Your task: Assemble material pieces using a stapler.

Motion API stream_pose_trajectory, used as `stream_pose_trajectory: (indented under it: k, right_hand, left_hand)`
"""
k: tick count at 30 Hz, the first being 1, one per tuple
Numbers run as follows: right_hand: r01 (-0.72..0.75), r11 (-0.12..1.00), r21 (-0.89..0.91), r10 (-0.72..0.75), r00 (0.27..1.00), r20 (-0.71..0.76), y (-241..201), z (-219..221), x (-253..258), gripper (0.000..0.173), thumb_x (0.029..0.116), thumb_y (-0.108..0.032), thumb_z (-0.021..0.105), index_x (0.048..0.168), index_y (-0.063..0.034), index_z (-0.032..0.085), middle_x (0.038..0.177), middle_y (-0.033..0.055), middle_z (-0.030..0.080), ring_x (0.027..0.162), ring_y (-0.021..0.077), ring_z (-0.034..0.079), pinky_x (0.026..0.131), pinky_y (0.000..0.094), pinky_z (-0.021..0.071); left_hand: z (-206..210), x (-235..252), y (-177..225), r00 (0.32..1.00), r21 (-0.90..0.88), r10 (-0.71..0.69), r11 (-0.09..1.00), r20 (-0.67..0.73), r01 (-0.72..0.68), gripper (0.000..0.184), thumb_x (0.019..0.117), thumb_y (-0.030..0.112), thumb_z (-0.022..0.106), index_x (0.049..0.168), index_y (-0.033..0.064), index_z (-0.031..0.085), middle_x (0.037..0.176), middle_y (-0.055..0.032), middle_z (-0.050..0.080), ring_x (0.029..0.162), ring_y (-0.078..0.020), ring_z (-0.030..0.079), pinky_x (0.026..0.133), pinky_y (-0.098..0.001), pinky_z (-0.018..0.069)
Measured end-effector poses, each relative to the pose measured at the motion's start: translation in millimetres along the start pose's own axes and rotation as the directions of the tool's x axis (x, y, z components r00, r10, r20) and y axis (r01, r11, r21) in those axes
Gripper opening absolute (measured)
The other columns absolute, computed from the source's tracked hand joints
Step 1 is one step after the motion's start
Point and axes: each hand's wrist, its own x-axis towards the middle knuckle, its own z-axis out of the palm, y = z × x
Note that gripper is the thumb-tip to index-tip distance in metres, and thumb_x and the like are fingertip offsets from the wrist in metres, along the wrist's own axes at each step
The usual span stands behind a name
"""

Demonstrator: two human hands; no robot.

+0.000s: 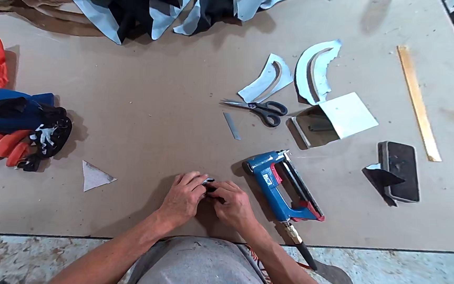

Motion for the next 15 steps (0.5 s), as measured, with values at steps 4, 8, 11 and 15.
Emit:
stream_pose_trajectory:
  k: [4,8,11,15]
  right_hand:
    - [-0.125,0.992,0.019,0.124,0.99,0.071,-8.1,-6.8,7.8,0.009,0.0809,-0.009,0.071,0.082,-0.0136,0.078,0.109,-0.0032,0.076,0.103,0.0143,0.069,0.087,0.0371,0.0593]
    - [-0.148,0.987,0.068,0.141,0.985,0.1,-4.3,-9.4,11.7,0.011,0.0841,-0.009,0.07,0.086,-0.0147,0.08,0.105,-0.0046,0.076,0.102,0.012,0.069,0.088,0.0352,0.0585]
    - [-0.142,0.989,0.044,0.136,0.985,0.104,-5.2,-6.9,15.7,0.011,0.0833,-0.007,0.07,0.087,-0.0135,0.078,0.099,-0.0031,0.075,0.097,0.0141,0.068,0.085,0.0356,0.0583]
    - [-0.153,0.985,0.076,0.146,0.985,0.097,-0.7,-21.9,12.8,0.013,0.092,-0.019,0.07,0.102,-0.0131,0.076,0.117,-0.0009,0.072,0.108,0.0129,0.068,0.093,0.0359,0.0592]
  left_hand:
    - [-5.5,5.5,-7.9,0.995,-0.067,0.024,0.998,0.095,-0.017,0.021,0.0956,0.027,0.069,0.106,0.0101,0.075,0.128,-0.0023,0.071,0.121,-0.0191,0.064,0.104,-0.0386,0.0519]
    - [-3.8,9.6,-18.2,0.993,-0.156,0.116,0.982,0.036,-0.109,0.018,0.0989,0.022,0.064,0.093,0.0115,0.078,0.112,-0.0008,0.076,0.101,-0.0164,0.069,0.089,-0.0332,0.0559]
    - [3.1,8.5,-20.9,0.993,-0.172,0.119,0.978,-0.022,-0.121,0.018,0.0995,0.02,0.062,0.092,0.012,0.077,0.103,0.0006,0.075,0.095,-0.0143,0.068,0.086,-0.0308,0.0552]
    - [17.4,3.1,-13.3,0.982,-0.063,0.104,0.991,-0.155,-0.115,0.018,0.101,0.017,0.059,0.093,0.0089,0.073,0.097,-0.0035,0.073,0.09,-0.0188,0.067,0.083,-0.0345,0.056]
